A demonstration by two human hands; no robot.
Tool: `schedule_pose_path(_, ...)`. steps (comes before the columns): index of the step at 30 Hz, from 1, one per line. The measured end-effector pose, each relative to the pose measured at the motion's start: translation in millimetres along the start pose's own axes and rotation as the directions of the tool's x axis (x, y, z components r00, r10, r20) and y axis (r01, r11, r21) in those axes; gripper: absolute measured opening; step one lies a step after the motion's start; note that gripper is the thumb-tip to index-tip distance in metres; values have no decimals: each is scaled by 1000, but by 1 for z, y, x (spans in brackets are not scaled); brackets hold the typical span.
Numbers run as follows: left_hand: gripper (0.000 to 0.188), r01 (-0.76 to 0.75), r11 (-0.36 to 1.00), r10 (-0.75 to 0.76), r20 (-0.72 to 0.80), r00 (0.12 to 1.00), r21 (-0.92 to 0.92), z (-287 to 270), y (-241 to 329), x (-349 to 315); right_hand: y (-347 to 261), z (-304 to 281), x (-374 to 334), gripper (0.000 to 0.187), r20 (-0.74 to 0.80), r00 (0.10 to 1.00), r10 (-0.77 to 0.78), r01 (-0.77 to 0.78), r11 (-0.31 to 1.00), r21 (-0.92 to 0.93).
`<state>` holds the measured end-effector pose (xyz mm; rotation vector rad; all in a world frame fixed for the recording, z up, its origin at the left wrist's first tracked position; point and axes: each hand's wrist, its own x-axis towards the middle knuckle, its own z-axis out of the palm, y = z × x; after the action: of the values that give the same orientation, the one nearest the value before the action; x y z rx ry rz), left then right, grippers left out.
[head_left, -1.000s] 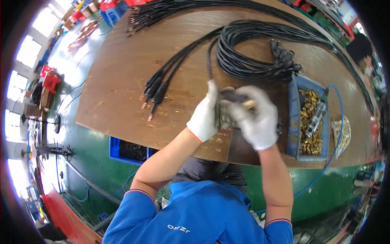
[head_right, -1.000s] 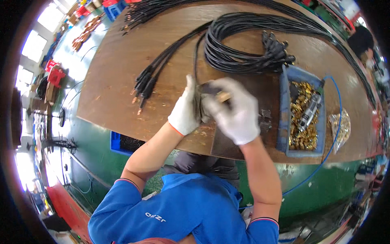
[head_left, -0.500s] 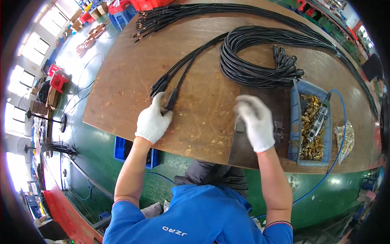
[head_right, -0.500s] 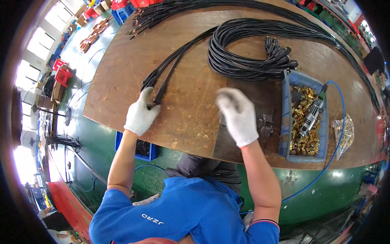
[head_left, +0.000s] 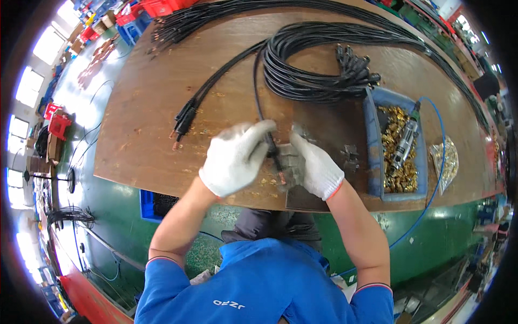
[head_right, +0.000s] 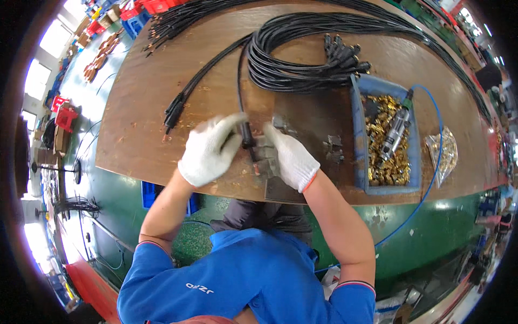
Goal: The person crimps gold-colored metal terminals onto the ends of black electrical cables. They repeatedly pick up a cable, insert the exposed copper end into a terminal, place it in a crimping tool, and squeeze the tool to secure the connection. The finished cables are placed on the table.
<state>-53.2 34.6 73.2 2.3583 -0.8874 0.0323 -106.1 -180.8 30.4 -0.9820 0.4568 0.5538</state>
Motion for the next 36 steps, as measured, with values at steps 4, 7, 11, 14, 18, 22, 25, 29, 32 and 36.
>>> schedule_pose_path(4,45,-403,910,407,28,913,-95,2,-30,31,-5,-4,-2,47,81,997,12,-22,993,116)
schedule_pose_path(7,45,-500,856,516,175,839,-128,10,-40,49,-5,-4,-7,44,118,993,-11,-3,994,111)
schedule_pose_path(11,39,-506,852,523,243,817,-132,22,-33,56,-7,-10,-19,41,91,995,-36,30,997,69)
schedule_pose_path(14,27,-525,843,537,173,825,-113,28,-30,62,-15,-10,-38,25,28,990,-137,137,911,-388)
schedule_pose_path(18,17,-580,810,586,97,804,-90,25,-7,67,3,-17,-41,23,141,705,-695,241,48,-969)
schedule_pose_path(22,18,-584,809,586,196,786,-75,17,0,66,2,-17,-47,29,236,682,-692,168,-166,-972)
schedule_pose_path(25,17,-594,804,581,236,779,-22,21,-4,63,1,-23,-44,29,352,657,-667,137,-353,-925)
schedule_pose_path(29,10,-618,786,589,268,763,32,20,-4,64,7,-30,-39,24,467,619,-632,65,-551,-832)
schedule_pose_path(32,8,-588,808,570,205,796,32,16,-9,64,-6,-45,-51,16,450,655,-607,56,-555,-830)
schedule_pose_path(36,10,-507,861,507,133,851,-35,24,-24,62,-91,-93,-85,21,203,573,-794,-154,-347,-925)
